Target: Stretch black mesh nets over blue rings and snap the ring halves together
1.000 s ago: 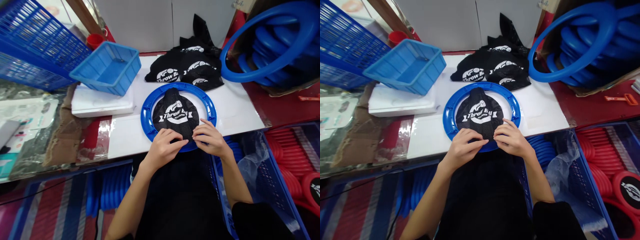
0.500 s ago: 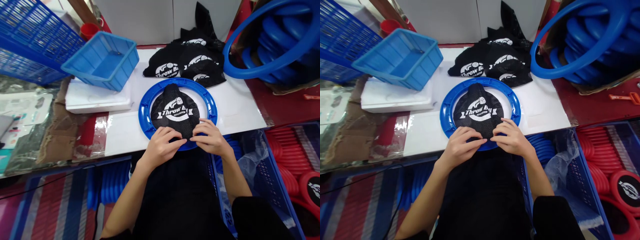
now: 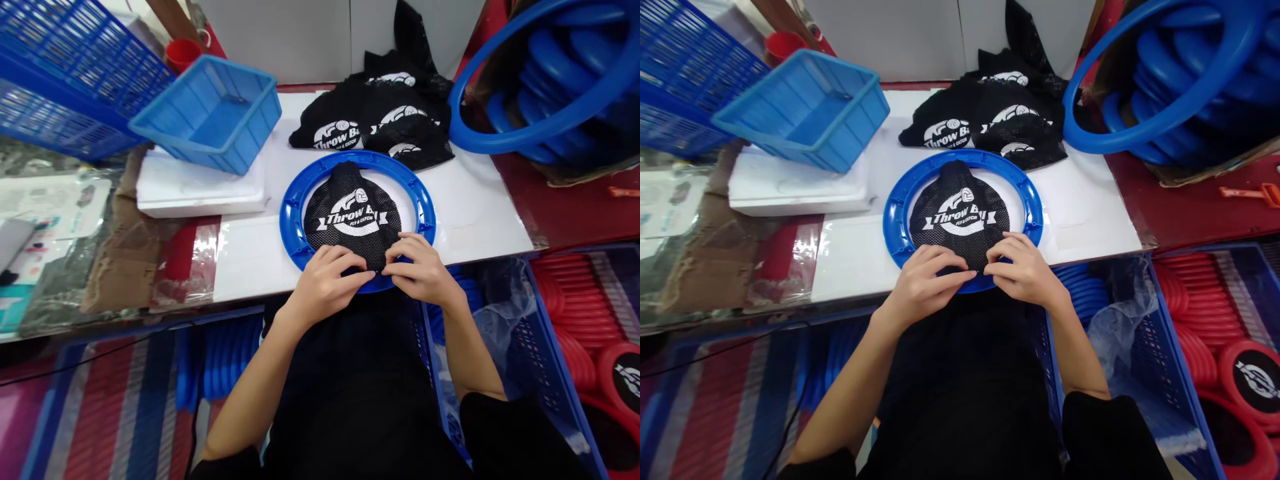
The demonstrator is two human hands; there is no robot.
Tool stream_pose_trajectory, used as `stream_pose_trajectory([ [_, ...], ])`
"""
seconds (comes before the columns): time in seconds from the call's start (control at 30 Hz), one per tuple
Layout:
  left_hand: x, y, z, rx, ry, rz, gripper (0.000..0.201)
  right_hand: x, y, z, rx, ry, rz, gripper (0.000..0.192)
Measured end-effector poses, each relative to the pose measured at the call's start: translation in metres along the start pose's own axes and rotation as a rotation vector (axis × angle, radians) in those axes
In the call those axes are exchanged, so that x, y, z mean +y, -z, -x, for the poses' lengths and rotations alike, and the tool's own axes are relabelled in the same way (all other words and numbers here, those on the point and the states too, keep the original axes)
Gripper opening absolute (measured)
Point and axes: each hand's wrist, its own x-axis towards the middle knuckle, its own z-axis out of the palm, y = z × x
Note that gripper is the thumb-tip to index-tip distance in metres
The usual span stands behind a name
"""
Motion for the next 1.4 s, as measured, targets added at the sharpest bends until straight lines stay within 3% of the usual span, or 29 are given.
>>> stream_pose_trajectory([
  [0.17, 0.003, 0.011, -0.005, -0.104, 0.052, 0.083, 0.018, -0.004, 0.0, 0.0, -0.029, -0.01, 0.056, 0.022],
  [0.3, -0.005, 0.028, -0.01, -0.174, 0.21, 0.141, 0.018, -0.008, 0.007, 0.002, 0.004, -0.036, -0.015, 0.027],
  [0.37, -0.016, 0.031, -0.01, -0.136, 0.394, -0.02, 0.024, -0.006, 0.011, 0.004, 0.095, -0.15, -0.044, 0.028],
  [0.47, -0.032, 0.024, -0.007, -0.139, 0.684, -0.216, 0.036, 0.004, 0.014, 0.005, 0.247, -0.465, 0.069, 0.021],
  [0.53, -0.034, 0.02, -0.007, -0.194, 0.746, -0.242, 0.039, 0.014, 0.013, 0.004, 0.245, -0.607, 0.172, 0.02],
  [0.67, 0.0, 0.034, -0.014, -0.35, 0.762, -0.395, 0.038, 0.036, 0.013, -0.007, 0.001, -0.653, 0.193, 0.024],
  [0.73, 0.029, 0.053, -0.017, -0.528, 0.793, -0.483, 0.041, 0.047, 0.018, -0.017, -0.148, -0.608, 0.124, 0.019],
  [0.83, 0.062, 0.084, -0.016, -0.802, 0.789, -0.303, 0.039, 0.063, 0.028, -0.036, -0.35, -0.479, -0.047, 0.006],
  [0.9, 0.066, 0.096, -0.017, -0.903, 0.652, -0.091, 0.033, 0.073, 0.031, -0.05, -0.461, -0.394, -0.173, 0.006],
  [0.97, 0.052, 0.098, -0.025, -0.914, 0.492, 0.061, 0.028, 0.08, 0.029, -0.065, -0.545, -0.318, -0.285, 0.006],
  [1.03, 0.021, 0.088, -0.042, -0.826, 0.433, 0.127, 0.024, 0.086, 0.023, -0.079, -0.592, -0.252, -0.373, 0.005],
  [1.13, -0.041, 0.055, -0.07, -0.541, 0.408, 0.141, 0.018, 0.093, 0.01, -0.096, -0.591, -0.175, -0.487, 0.005],
  [1.23, -0.092, 0.022, -0.085, -0.467, 0.378, 0.202, 0.012, 0.101, 0.002, -0.106, -0.562, -0.181, -0.595, 0.012],
  [1.3, -0.11, 0.01, -0.085, -0.429, 0.32, 0.246, 0.009, 0.108, 0.002, -0.111, -0.532, -0.241, -0.663, 0.02],
  [1.4, -0.116, 0.004, -0.078, -0.33, 0.242, 0.326, 0.006, 0.116, 0.004, -0.117, -0.493, -0.293, -0.734, 0.028],
])
